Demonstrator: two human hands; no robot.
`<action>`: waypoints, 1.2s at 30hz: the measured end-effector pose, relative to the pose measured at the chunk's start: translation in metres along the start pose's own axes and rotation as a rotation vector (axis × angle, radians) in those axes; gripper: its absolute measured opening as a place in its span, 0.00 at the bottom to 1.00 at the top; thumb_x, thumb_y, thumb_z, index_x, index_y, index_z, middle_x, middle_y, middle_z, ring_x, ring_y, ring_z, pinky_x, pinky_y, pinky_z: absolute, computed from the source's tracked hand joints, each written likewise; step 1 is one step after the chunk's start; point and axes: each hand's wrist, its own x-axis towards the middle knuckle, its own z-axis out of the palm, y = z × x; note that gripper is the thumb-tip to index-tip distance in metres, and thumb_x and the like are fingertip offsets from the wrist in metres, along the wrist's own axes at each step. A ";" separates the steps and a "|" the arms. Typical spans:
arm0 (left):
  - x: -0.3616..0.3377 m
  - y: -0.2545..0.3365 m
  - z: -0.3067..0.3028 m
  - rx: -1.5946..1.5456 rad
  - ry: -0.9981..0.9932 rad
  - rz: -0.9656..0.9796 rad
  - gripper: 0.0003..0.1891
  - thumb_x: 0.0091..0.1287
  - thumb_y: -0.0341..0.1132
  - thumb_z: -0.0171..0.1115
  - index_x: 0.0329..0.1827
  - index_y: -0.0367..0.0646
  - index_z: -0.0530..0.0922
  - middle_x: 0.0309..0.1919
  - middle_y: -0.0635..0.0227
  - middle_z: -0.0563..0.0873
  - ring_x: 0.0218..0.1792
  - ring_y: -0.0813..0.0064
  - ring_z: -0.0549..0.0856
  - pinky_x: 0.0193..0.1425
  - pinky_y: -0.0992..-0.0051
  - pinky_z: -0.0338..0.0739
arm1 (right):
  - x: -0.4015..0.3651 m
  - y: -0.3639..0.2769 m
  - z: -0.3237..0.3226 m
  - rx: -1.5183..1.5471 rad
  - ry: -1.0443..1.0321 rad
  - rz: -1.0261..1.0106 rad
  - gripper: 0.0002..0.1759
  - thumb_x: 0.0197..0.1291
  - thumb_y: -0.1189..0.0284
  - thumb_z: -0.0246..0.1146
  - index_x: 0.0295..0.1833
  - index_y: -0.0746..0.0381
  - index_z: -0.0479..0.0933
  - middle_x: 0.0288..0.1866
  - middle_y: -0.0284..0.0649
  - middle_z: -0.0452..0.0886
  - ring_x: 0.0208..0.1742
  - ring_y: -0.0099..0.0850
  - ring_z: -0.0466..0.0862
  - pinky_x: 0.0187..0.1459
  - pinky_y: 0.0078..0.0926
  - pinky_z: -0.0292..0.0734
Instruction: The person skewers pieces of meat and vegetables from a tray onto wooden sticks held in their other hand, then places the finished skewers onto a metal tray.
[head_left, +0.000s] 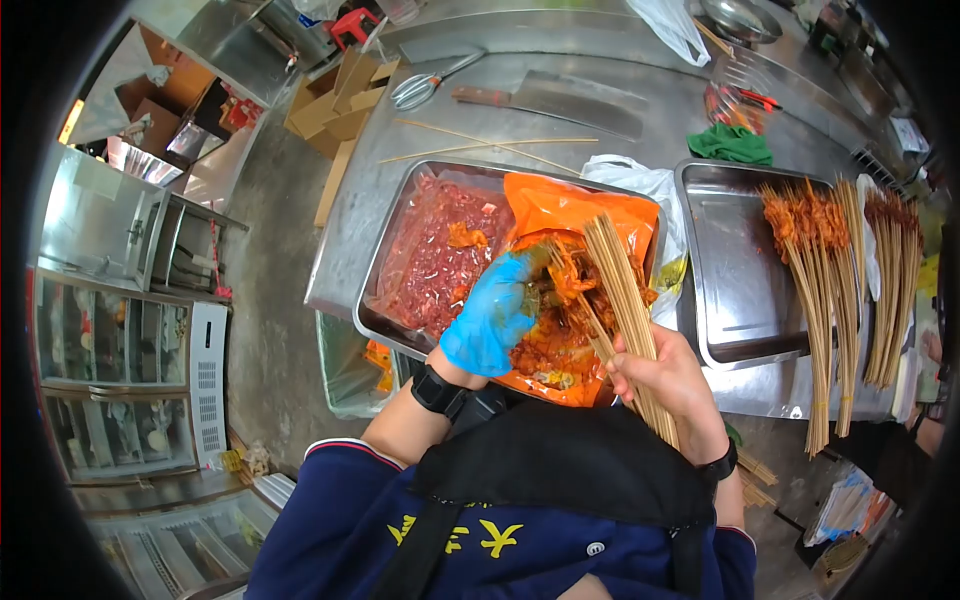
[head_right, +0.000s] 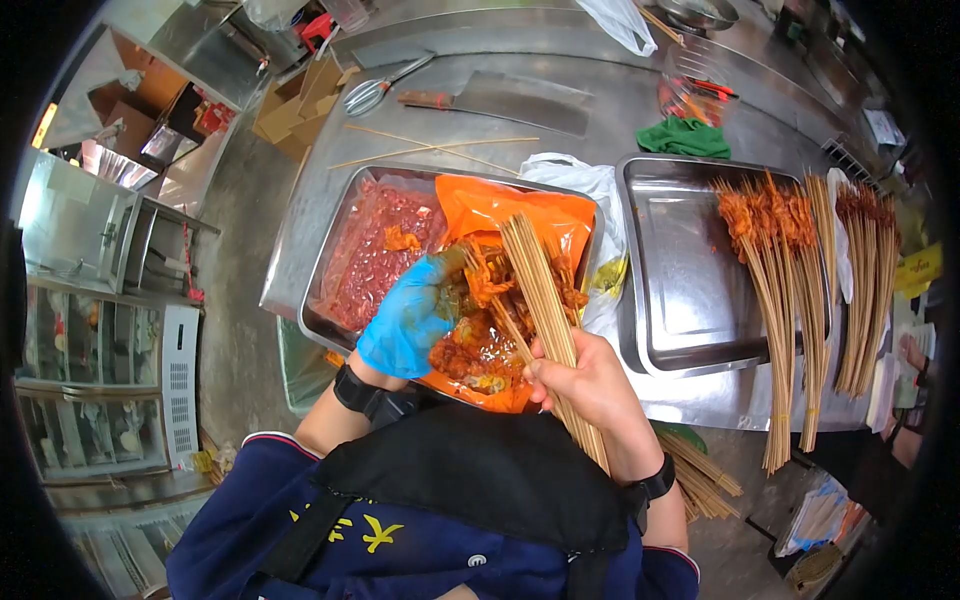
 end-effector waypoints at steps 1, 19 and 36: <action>-0.005 0.003 0.005 -0.006 0.002 0.003 0.18 0.70 0.36 0.40 0.58 0.37 0.66 0.48 0.62 0.79 0.45 0.73 0.80 0.46 0.76 0.76 | -0.001 0.000 -0.001 -0.001 -0.001 0.002 0.08 0.52 0.81 0.57 0.39 0.68 0.69 0.28 0.39 0.76 0.22 0.22 0.77 0.21 0.17 0.73; -0.007 -0.035 0.009 0.493 0.046 0.412 0.12 0.62 0.24 0.50 0.48 0.33 0.75 0.40 0.69 0.80 0.39 0.83 0.76 0.44 0.81 0.71 | 0.001 0.003 0.002 -0.041 0.058 -0.024 0.08 0.52 0.81 0.56 0.39 0.67 0.69 0.29 0.40 0.76 0.22 0.22 0.77 0.21 0.17 0.73; 0.003 -0.039 0.007 0.420 0.046 0.518 0.12 0.61 0.23 0.49 0.47 0.32 0.74 0.39 0.68 0.80 0.39 0.82 0.76 0.44 0.80 0.71 | -0.004 -0.002 0.008 -0.074 0.125 -0.024 0.08 0.53 0.81 0.55 0.40 0.68 0.69 0.30 0.41 0.77 0.24 0.22 0.78 0.24 0.17 0.74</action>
